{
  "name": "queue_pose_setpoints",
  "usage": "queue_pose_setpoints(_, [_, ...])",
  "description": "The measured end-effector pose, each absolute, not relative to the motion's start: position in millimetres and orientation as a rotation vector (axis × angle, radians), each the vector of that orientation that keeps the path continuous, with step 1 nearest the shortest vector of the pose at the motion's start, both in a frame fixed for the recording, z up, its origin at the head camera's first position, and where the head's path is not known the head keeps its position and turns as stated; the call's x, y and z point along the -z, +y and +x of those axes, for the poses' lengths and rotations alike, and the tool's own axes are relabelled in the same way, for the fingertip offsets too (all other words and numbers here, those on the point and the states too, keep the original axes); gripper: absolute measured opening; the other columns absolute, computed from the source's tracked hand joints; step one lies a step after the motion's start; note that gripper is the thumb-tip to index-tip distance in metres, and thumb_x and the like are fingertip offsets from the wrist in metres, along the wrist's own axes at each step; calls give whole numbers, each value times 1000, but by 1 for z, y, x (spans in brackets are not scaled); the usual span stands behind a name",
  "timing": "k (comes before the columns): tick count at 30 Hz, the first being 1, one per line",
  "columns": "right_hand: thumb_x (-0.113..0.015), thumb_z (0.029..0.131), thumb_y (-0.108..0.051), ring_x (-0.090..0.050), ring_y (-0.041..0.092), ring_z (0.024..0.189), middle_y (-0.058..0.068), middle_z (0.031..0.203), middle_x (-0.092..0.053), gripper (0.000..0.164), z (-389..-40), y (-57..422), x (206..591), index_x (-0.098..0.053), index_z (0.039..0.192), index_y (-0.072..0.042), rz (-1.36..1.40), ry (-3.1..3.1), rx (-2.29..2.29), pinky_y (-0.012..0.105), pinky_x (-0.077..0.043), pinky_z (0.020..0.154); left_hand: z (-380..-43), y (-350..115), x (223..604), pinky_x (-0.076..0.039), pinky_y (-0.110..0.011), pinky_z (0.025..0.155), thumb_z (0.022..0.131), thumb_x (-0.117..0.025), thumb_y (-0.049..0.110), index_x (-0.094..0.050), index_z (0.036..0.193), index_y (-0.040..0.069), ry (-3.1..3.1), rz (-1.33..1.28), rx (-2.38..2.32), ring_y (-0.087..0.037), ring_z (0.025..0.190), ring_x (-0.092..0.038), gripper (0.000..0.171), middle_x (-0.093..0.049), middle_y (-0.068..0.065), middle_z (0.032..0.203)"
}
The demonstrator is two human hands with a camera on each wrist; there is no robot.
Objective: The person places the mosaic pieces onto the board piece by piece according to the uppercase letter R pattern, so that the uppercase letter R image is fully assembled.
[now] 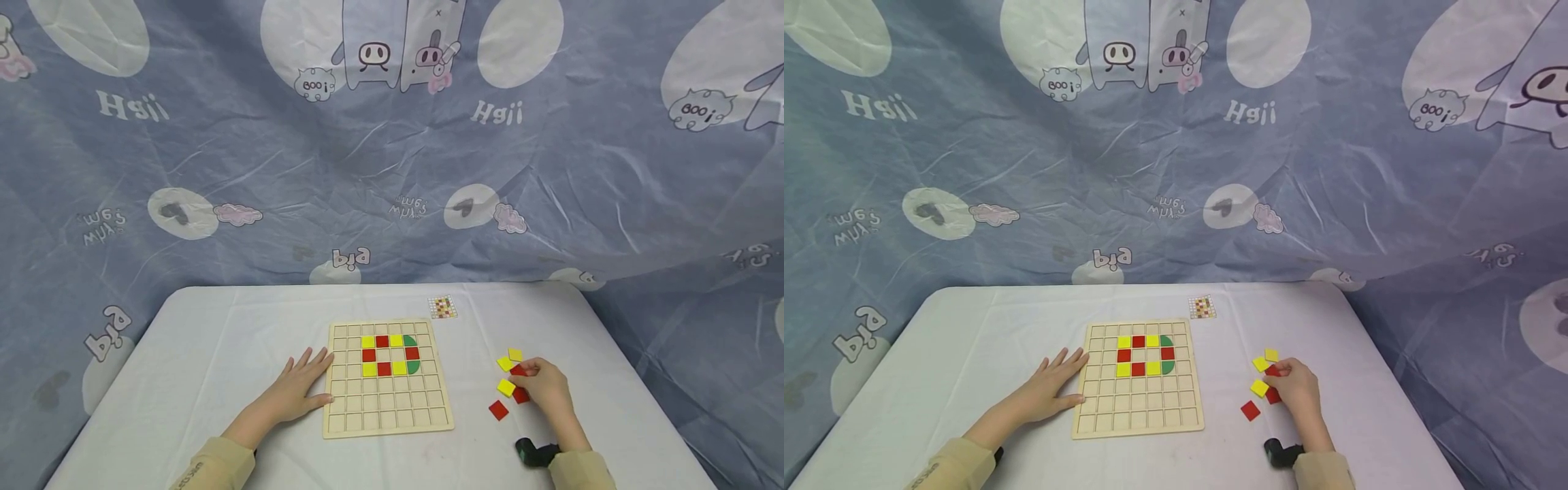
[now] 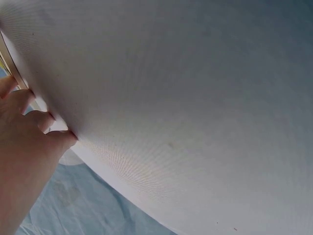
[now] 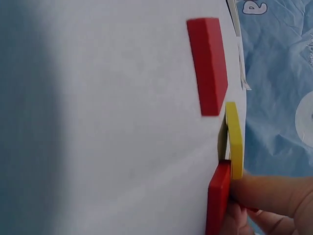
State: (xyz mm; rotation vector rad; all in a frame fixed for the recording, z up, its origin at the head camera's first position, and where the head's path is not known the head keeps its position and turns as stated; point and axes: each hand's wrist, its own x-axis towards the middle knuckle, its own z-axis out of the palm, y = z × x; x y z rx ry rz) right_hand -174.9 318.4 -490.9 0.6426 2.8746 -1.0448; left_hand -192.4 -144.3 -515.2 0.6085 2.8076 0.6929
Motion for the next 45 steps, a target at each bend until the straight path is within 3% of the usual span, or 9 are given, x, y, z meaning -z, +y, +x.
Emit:
queue_pose_setpoints(9, [-76, 84, -12, -54, 19, 68, 11, 84, -60, 26, -179, 285, 484, -65, 103, 2, 536, 2953, 1153, 22, -44, 52, -191, -145, 514, -10, -67, 118, 87, -70, 46, -36, 153, 10, 2804, 616, -696, -43, 151, -15, 82, -29, -13, 161])
queue_pose_setpoints(26, [-83, 78, -10, -58, 11, 66, 2, 78, -61, 23, -185, 164, 498, -67, 94, -6, 112, 2738, 1442, 19, -48, 58, -191, -144, 518, -9, -66, 119, 87, -68, 50, -36, 153, 12, 2800, 600, -688, -41, 151, -14, 83, -28, -11, 162])
queue_pose_setpoints(32, [-83, 78, -12, -59, 10, 66, 1, 77, -63, 24, -187, 141, 503, -68, 96, -6, 4, 2677, 1460, 20, -49, 59, -192, -145, 518, -9, -67, 119, 87, -68, 51, -36, 153, 12, 2802, 611, -688, -41, 151, -14, 83, -28, -11, 162])
queue_pose_setpoints(45, [-82, 80, -16, -57, 8, 62, -3, 70, -66, 15, -188, 106, 501, -69, 85, -11, -105, 2655, 1442, 19, -46, 55, -194, -145, 518, -9, -66, 119, 87, -69, 50, -36, 153, 12, 2808, 612, -682, -41, 151, -15, 83, -28, -11, 162])
